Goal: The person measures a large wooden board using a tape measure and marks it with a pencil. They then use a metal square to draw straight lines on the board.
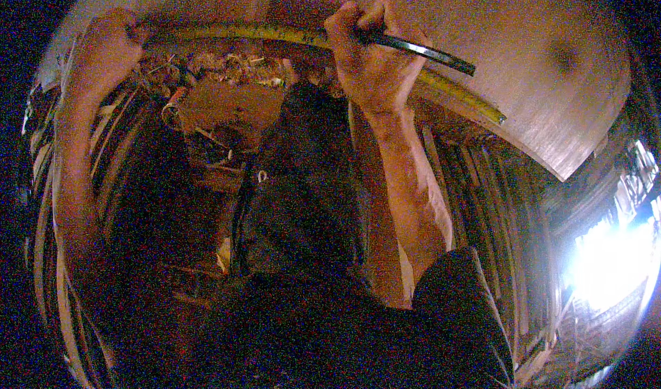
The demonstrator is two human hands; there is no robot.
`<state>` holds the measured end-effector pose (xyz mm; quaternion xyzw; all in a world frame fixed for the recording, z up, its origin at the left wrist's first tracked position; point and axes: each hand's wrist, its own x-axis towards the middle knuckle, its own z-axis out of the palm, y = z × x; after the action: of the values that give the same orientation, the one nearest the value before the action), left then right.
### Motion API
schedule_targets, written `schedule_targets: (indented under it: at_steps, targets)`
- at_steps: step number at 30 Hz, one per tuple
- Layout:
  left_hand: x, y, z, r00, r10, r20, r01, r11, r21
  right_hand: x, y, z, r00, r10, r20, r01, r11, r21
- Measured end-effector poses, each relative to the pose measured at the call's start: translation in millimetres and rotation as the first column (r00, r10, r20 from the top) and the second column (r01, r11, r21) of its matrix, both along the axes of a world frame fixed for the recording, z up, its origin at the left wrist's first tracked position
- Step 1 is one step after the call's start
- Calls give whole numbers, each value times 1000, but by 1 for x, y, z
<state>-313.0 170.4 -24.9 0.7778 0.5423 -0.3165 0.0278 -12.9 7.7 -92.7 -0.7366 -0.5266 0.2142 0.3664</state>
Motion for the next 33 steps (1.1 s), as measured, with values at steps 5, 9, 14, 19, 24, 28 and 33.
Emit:
schedule_targets:
  at_steps: [5,9,14,19,24,28,33]
  targets:
    - [-21,15,-16,1000,14,26,-13,1000,-24,-7,11,9,999,19,27,-19,1000,8]
    - [-16,16,-11,999,-17,-35,14,997,-70,-8,12,5,1000,14,-19,-15,1000,-15]
    - [-19,15,-10,998,-52,-25,52,999,2,-7,11,6,1000,17,-17,-17,999,-28]
    - [-15,17,-11,999,-8,-52,5,999,-45,-5,11,1,1000,23,10,-24,1000,5]
    - [-28,19,-19,1000,8,6,-7,999,-49,-8,12,1,999,11,-37,-11,1000,-12]
    - [-27,17,-19,998,-5,55,8,999,-52,-7,10,3,998,9,-58,-9,1000,-9]
    - [-23,18,-16,999,-12,46,17,995,-100,-9,10,6,997,-4,-75,3,1000,-12]
